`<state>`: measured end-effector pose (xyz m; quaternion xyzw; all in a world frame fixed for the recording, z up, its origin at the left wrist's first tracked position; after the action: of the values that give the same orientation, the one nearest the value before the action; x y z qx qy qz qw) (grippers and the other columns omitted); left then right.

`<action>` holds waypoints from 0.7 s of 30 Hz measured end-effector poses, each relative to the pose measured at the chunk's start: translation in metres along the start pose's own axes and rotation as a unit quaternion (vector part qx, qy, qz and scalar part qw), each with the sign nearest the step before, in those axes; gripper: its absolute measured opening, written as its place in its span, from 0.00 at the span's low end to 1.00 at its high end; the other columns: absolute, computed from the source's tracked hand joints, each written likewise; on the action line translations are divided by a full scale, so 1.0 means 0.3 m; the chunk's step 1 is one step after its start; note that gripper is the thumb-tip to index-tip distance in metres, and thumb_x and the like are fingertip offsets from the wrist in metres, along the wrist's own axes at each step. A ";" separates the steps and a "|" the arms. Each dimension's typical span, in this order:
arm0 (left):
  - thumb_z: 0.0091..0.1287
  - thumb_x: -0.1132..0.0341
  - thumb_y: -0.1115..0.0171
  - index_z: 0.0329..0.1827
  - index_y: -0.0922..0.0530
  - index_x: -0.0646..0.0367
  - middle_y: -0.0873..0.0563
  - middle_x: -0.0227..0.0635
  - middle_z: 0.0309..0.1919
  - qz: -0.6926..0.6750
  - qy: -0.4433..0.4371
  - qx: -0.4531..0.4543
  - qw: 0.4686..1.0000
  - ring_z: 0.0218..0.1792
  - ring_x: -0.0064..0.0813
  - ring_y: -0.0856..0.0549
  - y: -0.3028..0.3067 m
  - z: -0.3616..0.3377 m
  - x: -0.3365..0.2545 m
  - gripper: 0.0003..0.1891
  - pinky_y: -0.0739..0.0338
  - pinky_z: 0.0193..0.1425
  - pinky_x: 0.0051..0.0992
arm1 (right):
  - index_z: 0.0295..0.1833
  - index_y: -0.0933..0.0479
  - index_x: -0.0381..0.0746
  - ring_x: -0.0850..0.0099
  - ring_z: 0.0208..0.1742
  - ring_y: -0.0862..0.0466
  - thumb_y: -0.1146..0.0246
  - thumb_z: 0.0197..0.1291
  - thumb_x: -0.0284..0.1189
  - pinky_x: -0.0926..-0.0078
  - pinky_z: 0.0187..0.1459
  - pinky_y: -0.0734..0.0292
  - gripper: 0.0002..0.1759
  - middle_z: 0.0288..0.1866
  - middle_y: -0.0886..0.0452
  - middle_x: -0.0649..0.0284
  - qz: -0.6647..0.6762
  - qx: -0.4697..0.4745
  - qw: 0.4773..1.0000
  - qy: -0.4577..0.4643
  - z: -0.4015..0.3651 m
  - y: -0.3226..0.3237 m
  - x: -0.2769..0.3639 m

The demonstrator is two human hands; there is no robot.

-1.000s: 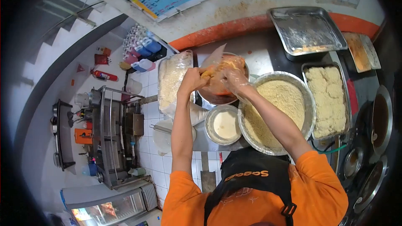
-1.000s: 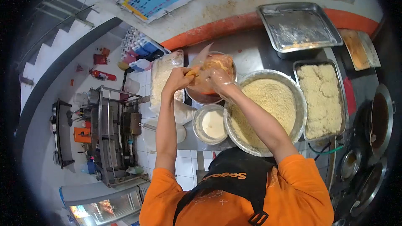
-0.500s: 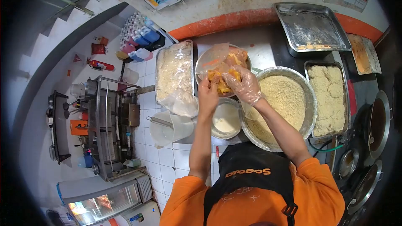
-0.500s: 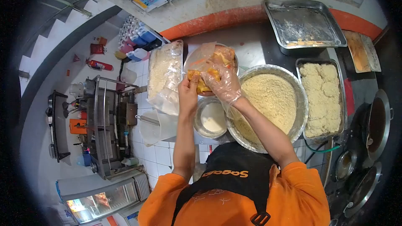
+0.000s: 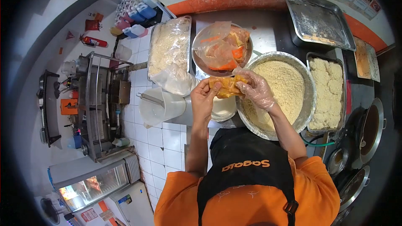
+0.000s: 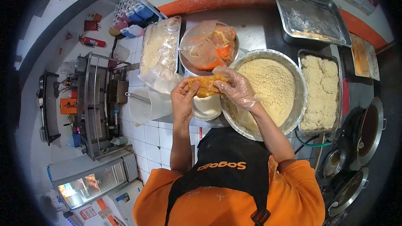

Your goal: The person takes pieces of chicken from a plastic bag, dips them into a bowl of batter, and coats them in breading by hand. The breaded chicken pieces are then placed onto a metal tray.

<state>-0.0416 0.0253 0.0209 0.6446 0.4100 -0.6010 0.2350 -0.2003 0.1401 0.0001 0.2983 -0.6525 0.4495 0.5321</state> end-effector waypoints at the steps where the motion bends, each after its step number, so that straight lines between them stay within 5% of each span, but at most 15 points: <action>1: 0.72 0.72 0.35 0.54 0.20 0.69 0.11 0.40 0.45 0.001 0.003 -0.002 1.000 0.44 0.23 0.13 0.016 -0.005 -0.002 0.12 0.18 0.50 0.22 | 0.65 0.26 0.35 0.77 0.48 0.17 0.35 0.69 0.30 0.77 0.48 0.19 0.21 0.52 0.17 0.62 -0.015 -0.010 1.000 -0.012 -0.013 0.004 0.007; 6: 0.71 0.73 0.36 0.52 0.18 0.68 0.10 0.38 0.44 0.159 -0.007 0.020 0.987 0.44 0.23 0.13 0.112 0.003 0.041 0.11 0.19 0.51 0.23 | 0.68 0.28 0.36 0.74 0.46 0.14 0.39 0.73 0.31 0.76 0.43 0.16 0.22 0.50 0.15 0.58 -0.082 -0.015 0.995 -0.057 -0.072 0.131 -0.038; 8: 0.65 0.72 0.32 0.44 0.14 0.66 0.09 0.43 0.38 0.354 -0.073 0.023 0.932 0.39 0.29 0.10 0.125 0.001 0.054 0.08 0.17 0.44 0.28 | 0.68 0.27 0.37 0.73 0.43 0.14 0.40 0.74 0.31 0.77 0.41 0.17 0.21 0.49 0.14 0.56 -0.066 -0.042 0.993 -0.086 -0.110 0.185 -0.023; 12: 0.61 0.71 0.31 0.41 0.12 0.61 0.10 0.48 0.37 0.427 -0.102 0.080 0.895 0.37 0.42 0.10 0.174 -0.006 0.206 0.08 0.17 0.44 0.34 | 0.66 0.25 0.37 0.72 0.42 0.13 0.40 0.74 0.31 0.77 0.39 0.18 0.19 0.49 0.14 0.56 -0.110 -0.082 0.988 -0.072 -0.181 0.294 -0.018; 15: 0.63 0.62 0.29 0.45 0.11 0.57 0.11 0.47 0.34 0.604 -0.063 0.212 0.766 0.35 0.45 0.11 0.182 -0.036 0.324 0.11 0.18 0.44 0.36 | 0.63 0.23 0.35 0.72 0.41 0.13 0.40 0.73 0.30 0.77 0.39 0.19 0.17 0.49 0.14 0.56 -0.136 -0.138 0.977 -0.088 -0.228 0.334 0.002; 18: 0.64 0.61 0.30 0.42 0.11 0.58 0.10 0.47 0.34 0.537 -0.022 0.185 0.822 0.34 0.44 0.10 0.178 -0.044 0.284 0.11 0.18 0.42 0.37 | 0.63 0.23 0.35 0.72 0.42 0.13 0.40 0.73 0.30 0.77 0.39 0.19 0.17 0.49 0.14 0.56 -0.141 -0.147 0.974 -0.099 -0.255 0.364 -0.031; 19: 0.63 0.61 0.29 0.43 0.12 0.60 0.10 0.49 0.36 0.473 0.097 0.171 0.859 0.34 0.42 0.10 0.160 -0.033 0.194 0.12 0.18 0.42 0.36 | 0.63 0.23 0.35 0.72 0.42 0.13 0.40 0.73 0.30 0.77 0.39 0.19 0.17 0.49 0.14 0.56 -0.142 -0.149 0.973 -0.101 -0.259 0.363 -0.030; 21: 0.63 0.61 0.29 0.43 0.13 0.61 0.11 0.49 0.35 0.440 0.079 0.139 0.884 0.34 0.44 0.10 0.220 0.010 0.174 0.13 0.18 0.41 0.37 | 0.63 0.22 0.37 0.73 0.40 0.14 0.39 0.72 0.28 0.78 0.38 0.19 0.17 0.48 0.13 0.56 -0.153 -0.152 0.970 -0.109 -0.255 0.347 -0.029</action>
<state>0.0071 -0.0009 -0.0427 0.8301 0.0139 -0.4339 0.3499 -0.2558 0.2520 -0.0340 0.3571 -0.7143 0.2231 0.5590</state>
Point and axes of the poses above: each hand's wrist, its own z-axis towards the middle knuckle, its own y-axis out of the back of the hand, x = y × z, the point moved 1 cm from there along z, towards the middle knuckle
